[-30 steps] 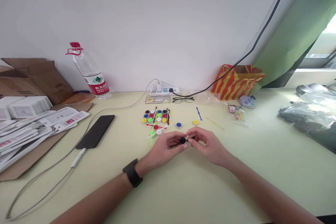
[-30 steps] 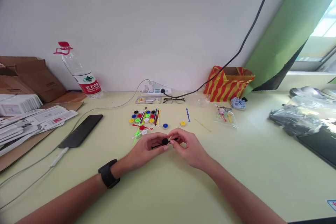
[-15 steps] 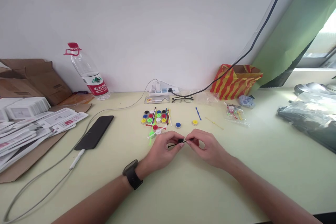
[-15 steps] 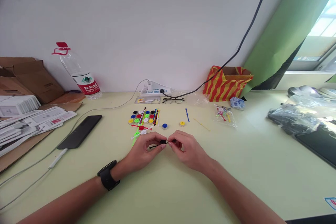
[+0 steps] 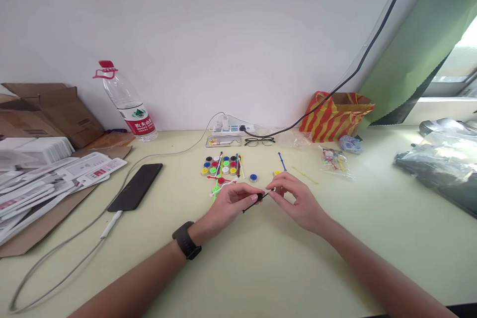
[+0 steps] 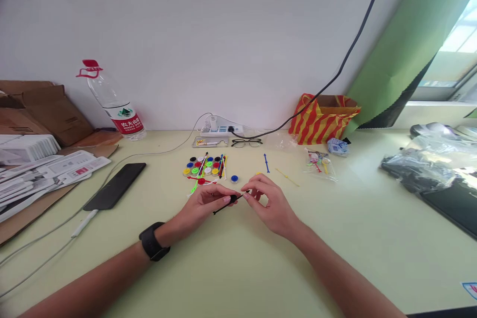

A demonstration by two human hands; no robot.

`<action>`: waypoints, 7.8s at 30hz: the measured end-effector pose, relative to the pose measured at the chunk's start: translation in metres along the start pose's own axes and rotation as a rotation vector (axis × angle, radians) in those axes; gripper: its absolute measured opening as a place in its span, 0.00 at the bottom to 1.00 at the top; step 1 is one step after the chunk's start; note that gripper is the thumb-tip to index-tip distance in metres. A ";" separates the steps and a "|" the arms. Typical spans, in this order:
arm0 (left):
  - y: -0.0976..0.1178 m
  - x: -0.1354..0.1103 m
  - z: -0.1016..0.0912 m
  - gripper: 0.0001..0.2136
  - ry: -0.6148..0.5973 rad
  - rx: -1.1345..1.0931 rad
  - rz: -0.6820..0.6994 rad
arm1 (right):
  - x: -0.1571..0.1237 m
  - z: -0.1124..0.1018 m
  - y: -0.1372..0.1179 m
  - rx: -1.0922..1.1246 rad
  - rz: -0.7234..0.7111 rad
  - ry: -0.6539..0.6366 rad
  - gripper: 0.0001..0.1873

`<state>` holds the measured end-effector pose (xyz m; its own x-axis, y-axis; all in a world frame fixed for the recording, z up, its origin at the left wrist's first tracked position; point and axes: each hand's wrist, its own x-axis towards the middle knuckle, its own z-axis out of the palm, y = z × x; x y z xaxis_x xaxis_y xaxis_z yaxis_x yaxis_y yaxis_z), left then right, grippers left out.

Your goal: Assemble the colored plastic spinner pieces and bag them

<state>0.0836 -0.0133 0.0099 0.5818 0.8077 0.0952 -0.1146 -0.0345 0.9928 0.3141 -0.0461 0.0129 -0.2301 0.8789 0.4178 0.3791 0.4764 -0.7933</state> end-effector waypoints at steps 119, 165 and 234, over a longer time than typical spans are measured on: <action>-0.007 0.002 0.006 0.14 -0.019 0.169 -0.021 | -0.007 0.009 0.002 -0.029 -0.008 -0.072 0.05; -0.007 -0.007 0.006 0.09 0.068 0.939 0.413 | 0.010 -0.020 0.043 -0.155 0.259 0.159 0.15; -0.003 -0.008 0.006 0.13 -0.063 1.128 0.329 | 0.005 -0.021 0.043 -0.417 -0.031 -0.121 0.15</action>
<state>0.0836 -0.0234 0.0063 0.6995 0.6332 0.3313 0.4923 -0.7630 0.4188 0.3480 -0.0210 -0.0096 -0.3413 0.8667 0.3638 0.6944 0.4933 -0.5238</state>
